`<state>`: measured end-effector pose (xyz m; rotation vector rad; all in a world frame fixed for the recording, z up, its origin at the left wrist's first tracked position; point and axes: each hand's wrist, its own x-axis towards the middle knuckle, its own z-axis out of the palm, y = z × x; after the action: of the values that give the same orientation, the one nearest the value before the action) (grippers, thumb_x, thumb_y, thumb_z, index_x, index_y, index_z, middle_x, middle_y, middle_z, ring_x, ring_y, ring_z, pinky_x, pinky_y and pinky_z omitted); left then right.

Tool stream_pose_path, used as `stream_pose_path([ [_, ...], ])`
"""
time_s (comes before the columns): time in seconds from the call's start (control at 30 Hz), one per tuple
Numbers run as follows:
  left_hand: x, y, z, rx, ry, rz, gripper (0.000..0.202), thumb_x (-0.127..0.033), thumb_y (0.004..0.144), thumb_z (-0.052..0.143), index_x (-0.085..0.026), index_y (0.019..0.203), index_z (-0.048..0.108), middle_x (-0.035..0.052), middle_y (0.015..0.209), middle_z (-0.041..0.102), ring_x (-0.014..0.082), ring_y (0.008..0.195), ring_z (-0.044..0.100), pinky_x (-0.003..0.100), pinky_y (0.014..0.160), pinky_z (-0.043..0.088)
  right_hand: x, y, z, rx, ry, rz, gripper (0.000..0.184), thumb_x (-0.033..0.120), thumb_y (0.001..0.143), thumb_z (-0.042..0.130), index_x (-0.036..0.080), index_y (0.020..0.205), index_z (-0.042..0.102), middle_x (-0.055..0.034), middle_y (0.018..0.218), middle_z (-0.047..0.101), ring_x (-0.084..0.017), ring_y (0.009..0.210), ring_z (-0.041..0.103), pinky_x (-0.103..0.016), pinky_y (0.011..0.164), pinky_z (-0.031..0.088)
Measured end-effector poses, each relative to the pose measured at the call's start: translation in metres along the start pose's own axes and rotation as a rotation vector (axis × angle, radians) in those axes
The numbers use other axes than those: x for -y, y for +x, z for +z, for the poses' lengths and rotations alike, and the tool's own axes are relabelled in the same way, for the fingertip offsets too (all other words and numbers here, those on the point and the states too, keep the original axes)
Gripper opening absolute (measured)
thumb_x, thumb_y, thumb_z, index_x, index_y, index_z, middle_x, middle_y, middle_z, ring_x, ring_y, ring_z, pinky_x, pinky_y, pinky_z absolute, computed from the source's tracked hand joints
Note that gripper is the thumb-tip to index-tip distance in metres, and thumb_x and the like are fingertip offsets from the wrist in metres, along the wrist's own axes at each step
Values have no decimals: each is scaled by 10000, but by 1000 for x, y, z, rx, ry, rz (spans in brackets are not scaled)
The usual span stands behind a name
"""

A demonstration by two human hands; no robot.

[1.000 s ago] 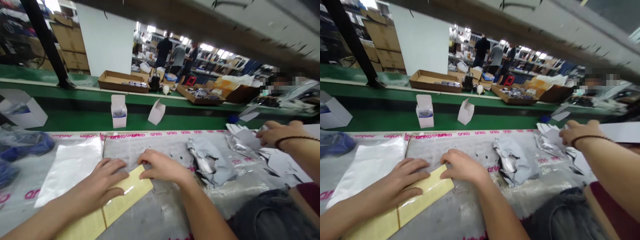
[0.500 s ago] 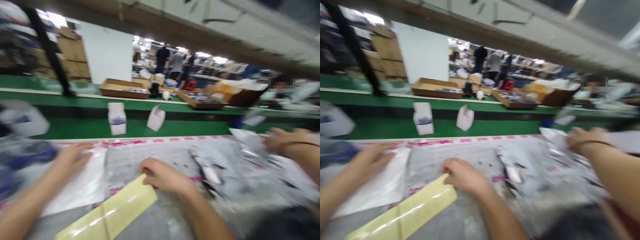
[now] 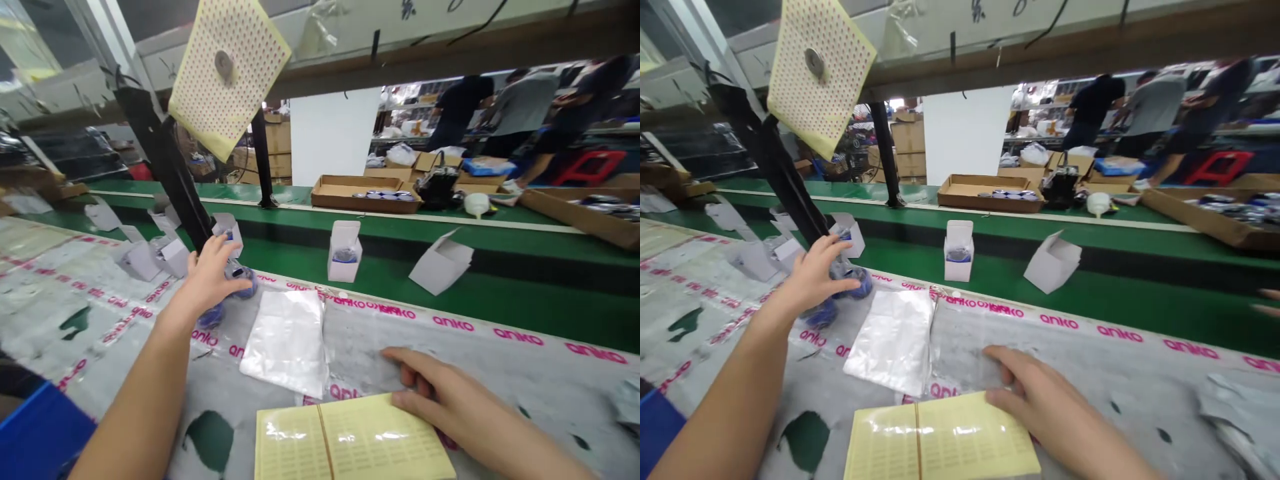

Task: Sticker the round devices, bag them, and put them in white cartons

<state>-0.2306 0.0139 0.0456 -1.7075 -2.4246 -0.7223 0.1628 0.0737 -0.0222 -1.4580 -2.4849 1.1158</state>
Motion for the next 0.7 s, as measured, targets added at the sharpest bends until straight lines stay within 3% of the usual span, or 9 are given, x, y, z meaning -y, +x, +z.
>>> stream_pose_path([
  [0.07, 6, 6, 10, 193, 109, -32, 623, -238, 765, 773, -273, 1355, 577, 154, 1513, 528, 416, 1533, 258, 791, 1163, 37, 4, 0, -1, -31, -16, -28, 533, 418, 855, 578, 294, 1371, 631, -62, 1032, 718, -248, 877, 688, -311, 732, 569],
  [0.13, 6, 10, 20, 268, 177, -28, 567, -182, 777, 721, -258, 1329, 613, 163, 1401, 630, 408, 1490, 359, 777, 1166, -41, 5, -1, 0, -29, -43, -29, 548, 410, 856, 560, 288, 1386, 621, -74, 1061, 715, -257, 913, 685, -323, 759, 576],
  [0.27, -2, 11, 21, 271, 201, -13, 397, -203, 758, 726, -253, 1152, 716, 135, 1289, 696, 410, 1296, 583, 752, 1176, -86, 1, -1, 2, 10, -76, -6, 591, 438, 862, 507, 275, 1425, 590, -92, 1117, 706, -278, 994, 686, -363, 850, 581],
  [0.4, -4, 9, 18, 271, 172, 33, 399, -196, 720, 750, -250, 1113, 706, 105, 1231, 719, 376, 1271, 598, 762, 1163, -94, -1, -1, 4, -20, -96, -34, 593, 514, 852, 496, 286, 1380, 638, -88, 1166, 722, -301, 1048, 693, -388, 920, 571],
  [0.53, -2, 7, 21, 243, 146, 80, 314, -192, 710, 748, -235, 1019, 709, 77, 1142, 739, 328, 1168, 653, 719, 1189, -89, 0, -1, 3, -58, -132, -67, 590, 571, 847, 492, 302, 1337, 681, -89, 1208, 735, -336, 1046, 706, -430, 891, 591],
  [0.7, 1, 10, 23, 197, 68, 92, 63, -203, 734, 737, -219, 714, 679, 14, 810, 749, 278, 892, 709, 679, 1216, 56, -4, -2, 4, -79, -160, -92, 605, 612, 845, 489, 302, 1324, 693, -98, 1234, 734, -369, 1055, 712, -483, 863, 614],
])
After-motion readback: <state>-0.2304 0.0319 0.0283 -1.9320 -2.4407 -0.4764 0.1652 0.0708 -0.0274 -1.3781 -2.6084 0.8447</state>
